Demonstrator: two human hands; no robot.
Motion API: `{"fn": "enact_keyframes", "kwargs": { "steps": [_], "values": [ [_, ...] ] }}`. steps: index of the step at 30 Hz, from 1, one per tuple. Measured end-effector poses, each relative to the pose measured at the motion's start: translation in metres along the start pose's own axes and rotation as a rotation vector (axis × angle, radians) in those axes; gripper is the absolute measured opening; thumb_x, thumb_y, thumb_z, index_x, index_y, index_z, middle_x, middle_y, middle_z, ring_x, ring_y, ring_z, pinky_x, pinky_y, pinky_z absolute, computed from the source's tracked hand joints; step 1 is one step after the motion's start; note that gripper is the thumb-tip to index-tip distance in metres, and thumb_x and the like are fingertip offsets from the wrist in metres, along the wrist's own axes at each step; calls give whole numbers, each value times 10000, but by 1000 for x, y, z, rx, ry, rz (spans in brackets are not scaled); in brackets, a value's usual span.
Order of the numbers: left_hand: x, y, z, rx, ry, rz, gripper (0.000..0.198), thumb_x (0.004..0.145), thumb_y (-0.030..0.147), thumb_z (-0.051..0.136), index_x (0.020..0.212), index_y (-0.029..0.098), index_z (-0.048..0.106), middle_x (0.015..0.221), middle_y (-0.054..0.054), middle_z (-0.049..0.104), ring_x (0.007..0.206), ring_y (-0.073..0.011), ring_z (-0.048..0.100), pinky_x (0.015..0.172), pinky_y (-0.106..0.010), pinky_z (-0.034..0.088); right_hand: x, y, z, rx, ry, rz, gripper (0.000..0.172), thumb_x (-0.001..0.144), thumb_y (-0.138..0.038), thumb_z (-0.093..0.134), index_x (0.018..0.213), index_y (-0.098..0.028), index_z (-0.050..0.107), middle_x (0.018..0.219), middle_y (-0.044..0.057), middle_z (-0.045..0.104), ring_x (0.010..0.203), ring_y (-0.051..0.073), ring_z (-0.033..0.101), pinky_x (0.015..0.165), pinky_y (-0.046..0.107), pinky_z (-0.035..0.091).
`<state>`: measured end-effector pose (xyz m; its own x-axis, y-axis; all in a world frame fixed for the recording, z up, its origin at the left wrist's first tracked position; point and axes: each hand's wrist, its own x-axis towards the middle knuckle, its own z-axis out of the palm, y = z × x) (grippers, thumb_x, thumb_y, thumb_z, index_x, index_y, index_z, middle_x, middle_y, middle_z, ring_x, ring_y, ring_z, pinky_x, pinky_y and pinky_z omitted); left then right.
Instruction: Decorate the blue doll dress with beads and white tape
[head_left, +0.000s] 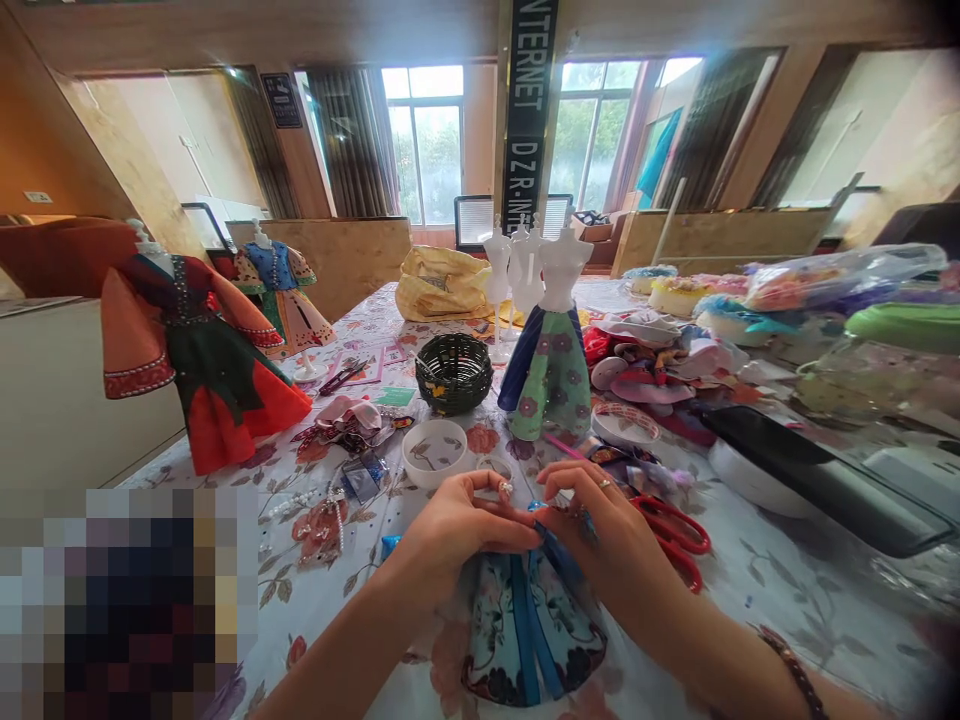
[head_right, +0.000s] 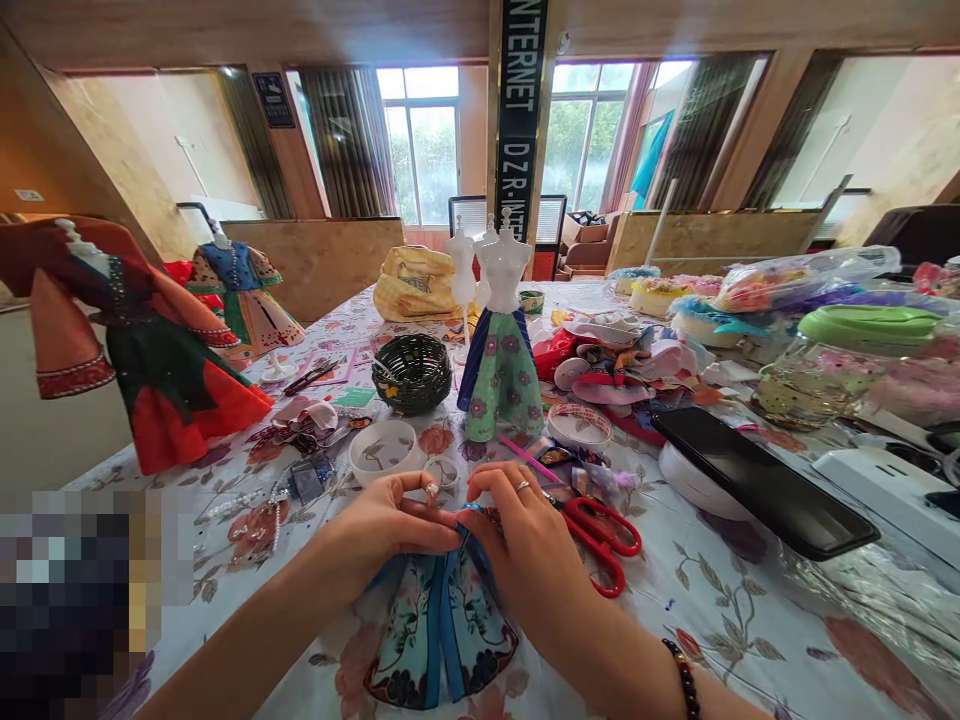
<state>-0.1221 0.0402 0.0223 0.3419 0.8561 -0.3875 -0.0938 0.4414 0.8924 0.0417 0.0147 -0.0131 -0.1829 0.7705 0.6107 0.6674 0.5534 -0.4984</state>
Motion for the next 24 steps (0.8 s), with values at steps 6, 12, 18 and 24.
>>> {"fn": "enact_keyframes", "kwargs": {
  "steps": [6, 12, 18, 24],
  "values": [
    [-2, 3, 0, 14, -7, 9, 410, 446, 43, 784, 668, 188, 471, 619, -22, 723, 571, -113, 656, 605, -216, 525, 1, 1, -1, -27, 24, -94, 83, 925, -174, 474, 890, -244, 449, 955, 39, 604, 846, 202, 603, 697, 317, 475],
    [-4, 9, -6, 117, 23, 124, 374, 484, 57, 764, 705, 188, 492, 658, -22, 739, 566, -106, 654, 575, -184, 485, 1, 0, -4, 110, 25, -17, 107, 924, -162, 455, 851, -237, 477, 893, 16, 610, 802, 155, 597, 696, 256, 467],
    [-2, 14, -18, 335, 64, 150, 411, 448, 86, 784, 727, 187, 500, 578, -10, 709, 563, -150, 661, 549, -217, 491, 2, -1, -5, 141, -34, 134, 129, 939, -229, 412, 859, -233, 513, 871, 25, 622, 783, 174, 586, 687, 290, 458],
    [2, 22, -29, 500, 193, 235, 394, 489, 254, 798, 702, 204, 471, 482, 39, 628, 409, -135, 565, 418, -212, 417, 3, -1, -5, 94, -161, 200, 127, 939, -246, 409, 864, -227, 510, 838, 35, 629, 747, 195, 592, 678, 335, 469]
  ]
}}
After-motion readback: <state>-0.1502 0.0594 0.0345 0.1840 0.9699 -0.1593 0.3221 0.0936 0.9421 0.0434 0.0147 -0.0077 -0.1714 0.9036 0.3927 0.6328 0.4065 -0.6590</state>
